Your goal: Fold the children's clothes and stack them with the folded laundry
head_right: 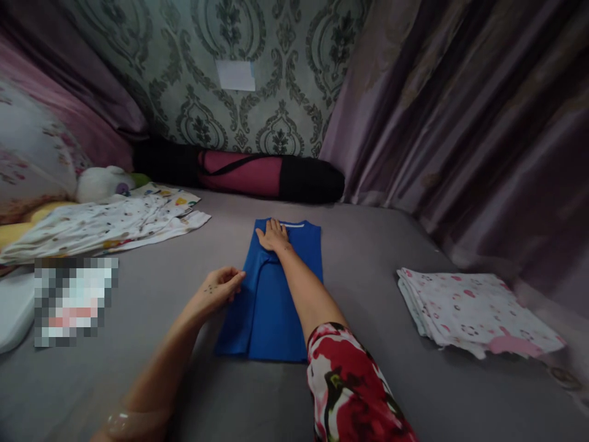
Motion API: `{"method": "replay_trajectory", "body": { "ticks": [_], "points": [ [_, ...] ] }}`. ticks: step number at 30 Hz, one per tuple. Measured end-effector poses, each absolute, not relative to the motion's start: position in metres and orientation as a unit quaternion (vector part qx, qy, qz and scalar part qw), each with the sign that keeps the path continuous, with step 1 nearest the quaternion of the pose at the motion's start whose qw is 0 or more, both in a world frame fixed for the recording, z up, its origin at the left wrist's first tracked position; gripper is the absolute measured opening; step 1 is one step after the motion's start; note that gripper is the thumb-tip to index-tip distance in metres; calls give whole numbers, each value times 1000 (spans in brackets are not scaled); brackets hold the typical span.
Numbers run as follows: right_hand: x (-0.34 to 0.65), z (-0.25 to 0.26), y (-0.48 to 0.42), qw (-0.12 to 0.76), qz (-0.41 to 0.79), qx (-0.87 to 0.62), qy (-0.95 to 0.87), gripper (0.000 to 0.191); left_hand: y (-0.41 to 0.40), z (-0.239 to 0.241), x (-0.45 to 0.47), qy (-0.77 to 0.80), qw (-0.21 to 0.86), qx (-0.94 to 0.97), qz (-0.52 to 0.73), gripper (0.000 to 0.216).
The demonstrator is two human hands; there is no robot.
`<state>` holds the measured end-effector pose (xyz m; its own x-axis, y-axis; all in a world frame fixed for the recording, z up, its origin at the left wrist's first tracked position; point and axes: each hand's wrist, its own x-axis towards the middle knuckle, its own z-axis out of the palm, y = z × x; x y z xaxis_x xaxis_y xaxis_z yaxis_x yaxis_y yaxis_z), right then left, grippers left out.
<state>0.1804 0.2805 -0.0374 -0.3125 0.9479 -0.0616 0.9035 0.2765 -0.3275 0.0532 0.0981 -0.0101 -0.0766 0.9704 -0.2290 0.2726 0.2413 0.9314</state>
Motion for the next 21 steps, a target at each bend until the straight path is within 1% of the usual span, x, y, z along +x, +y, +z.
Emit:
{"method": "replay_trajectory", "body": {
  "ticks": [2, 4, 6, 11, 13, 17, 19, 21],
  "points": [
    [193, -32, 284, 108, 141, -598, -781, 69, 99, -12, 53, 639, 459, 494, 369, 35],
    [210, -32, 285, 164, 80, -649, -739, 67, 100, -14, 53, 643, 450, 498, 369, 33],
    [229, -37, 284, 184, 40, -695, -694, 66, 101, -16, 53, 644, 443, 501, 372, 30],
    [251, -41, 281, 114, 101, -724, -673, 68, 100, -16, 54, 650, 432, 500, 377, 28],
    [245, -35, 274, 112, 93, -718, -680, 68, 100, -15, 54, 659, 424, 492, 380, 26],
    [220, -35, 245, 122, 35, -629, -767, 67, 103, -17, 54, 672, 415, 475, 388, 22],
    [210, -40, 230, 101, 49, -594, -796, 66, 105, -20, 53, 674, 412, 476, 386, 20],
    [205, -41, 222, 76, 74, -590, -800, 65, 107, -24, 52, 676, 408, 481, 381, 20]
  ]
}}
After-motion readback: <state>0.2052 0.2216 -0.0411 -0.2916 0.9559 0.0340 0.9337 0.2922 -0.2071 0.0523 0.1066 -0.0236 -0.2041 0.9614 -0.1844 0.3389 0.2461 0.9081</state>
